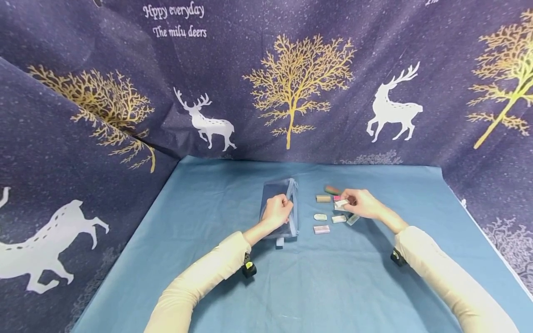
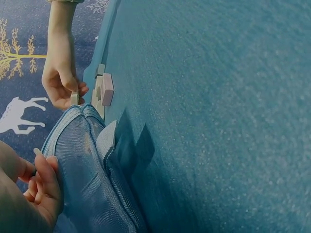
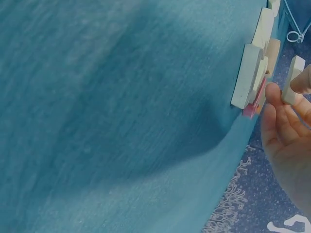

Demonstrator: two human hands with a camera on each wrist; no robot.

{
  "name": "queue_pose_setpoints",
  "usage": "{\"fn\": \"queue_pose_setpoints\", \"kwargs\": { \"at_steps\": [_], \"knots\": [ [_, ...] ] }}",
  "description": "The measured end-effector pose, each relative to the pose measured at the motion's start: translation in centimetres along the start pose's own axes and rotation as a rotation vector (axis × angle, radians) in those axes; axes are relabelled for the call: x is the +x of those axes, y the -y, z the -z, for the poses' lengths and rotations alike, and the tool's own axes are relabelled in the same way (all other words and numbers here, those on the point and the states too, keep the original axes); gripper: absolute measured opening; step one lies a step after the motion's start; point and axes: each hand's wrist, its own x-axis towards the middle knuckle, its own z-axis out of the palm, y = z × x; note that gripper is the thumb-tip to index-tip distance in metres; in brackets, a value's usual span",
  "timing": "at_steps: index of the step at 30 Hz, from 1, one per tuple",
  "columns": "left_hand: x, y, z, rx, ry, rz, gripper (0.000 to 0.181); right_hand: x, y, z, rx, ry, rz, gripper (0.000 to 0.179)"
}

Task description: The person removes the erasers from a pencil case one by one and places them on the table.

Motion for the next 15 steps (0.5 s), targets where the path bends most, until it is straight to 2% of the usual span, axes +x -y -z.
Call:
{"fn": "queue_pose_setpoints", "kwargs": {
  "at_steps": [15],
  "knots": [
    [-0.11, 0.07, -0.23, 0.034, -0.012, -0.02, 0.023, -0.37, -0.91, 0.51, -0.026, -0.009, -0.032, 0.013]
  ]
}}
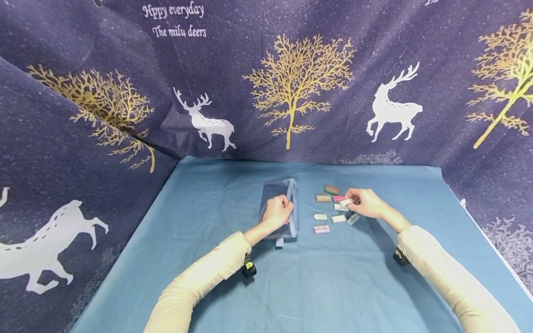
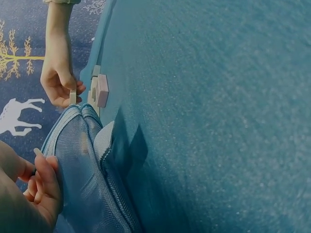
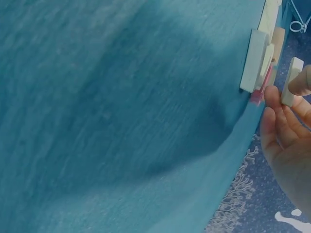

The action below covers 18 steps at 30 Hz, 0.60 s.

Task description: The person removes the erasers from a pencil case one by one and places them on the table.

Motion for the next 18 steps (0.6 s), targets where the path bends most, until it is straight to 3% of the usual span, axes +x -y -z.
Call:
{"fn": "queue_pose_setpoints", "kwargs": {
  "at_steps": [9, 18],
  "knots": [
    [0.0, -0.1, -0.1, 0.027, 0.016, 0.029, 0.024, -0.5, -1.2, 0.4, -0.008, -0.029, -0.029, 0.012],
    [-0.2, 0.0, -0.3, 0.021, 0.041, 0.041, 0.023, -0.9, -2.1, 0.7, 0.016, 0.009, -0.091, 0.01]
  ]
}}
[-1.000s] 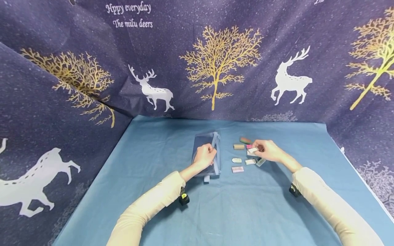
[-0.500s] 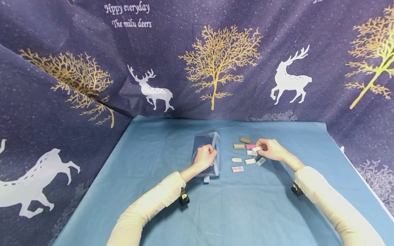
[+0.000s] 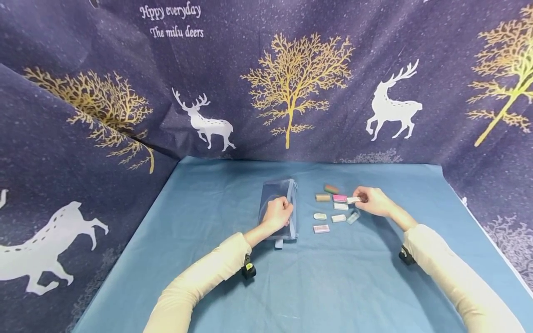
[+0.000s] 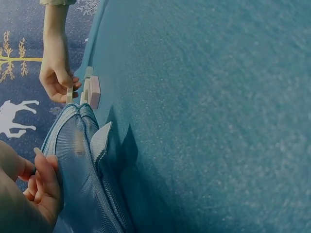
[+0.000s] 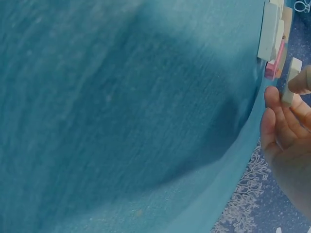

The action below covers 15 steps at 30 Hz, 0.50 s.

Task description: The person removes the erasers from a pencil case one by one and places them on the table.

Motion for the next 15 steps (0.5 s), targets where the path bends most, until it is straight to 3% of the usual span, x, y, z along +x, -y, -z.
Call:
{"fn": "queue_pose_setpoints", "kwargs": {
  "at_steps": [15],
  "knots": [
    [0.26, 0.2, -0.46, 0.015, 0.004, -0.002, 0.024, -0.31, -0.95, -0.12, -0.045, -0.037, -0.057, 0.009]
  ]
}}
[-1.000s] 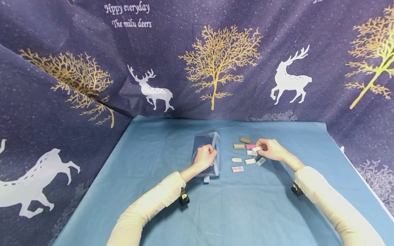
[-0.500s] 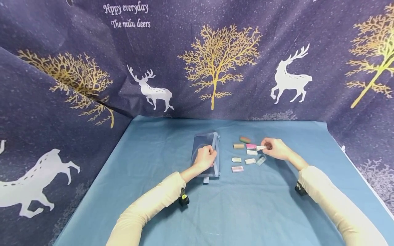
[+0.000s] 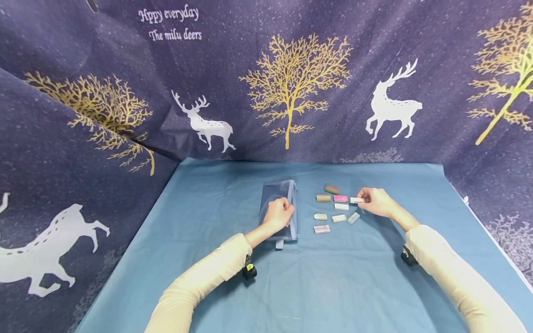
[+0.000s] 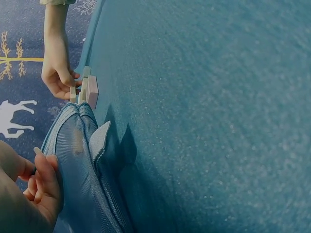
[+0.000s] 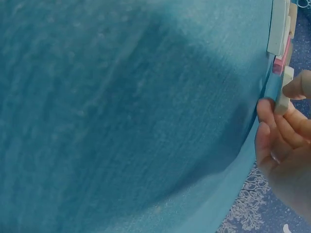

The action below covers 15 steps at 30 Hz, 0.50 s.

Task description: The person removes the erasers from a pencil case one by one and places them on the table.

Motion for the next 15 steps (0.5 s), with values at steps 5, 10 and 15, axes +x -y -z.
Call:
{"fn": "queue_pose_setpoints", "kwargs": {
  "at_steps": [5, 10, 15],
  "knots": [
    [-0.05, -0.08, 0.09, -0.01, 0.002, 0.001, 0.025, 0.09, -0.23, -0.1, -0.031, -0.031, -0.013, 0.008],
    [-0.12, -0.12, 0.14, -0.002, 0.005, 0.002, 0.025, 0.08, -0.33, -0.16, -0.049, -0.036, -0.034, 0.008],
    [-0.1, -0.01, 0.06, -0.008, 0.013, 0.014, 0.022, 0.06, -0.37, -0.26, -0.062, -0.034, -0.037, 0.011]
  ]
}}
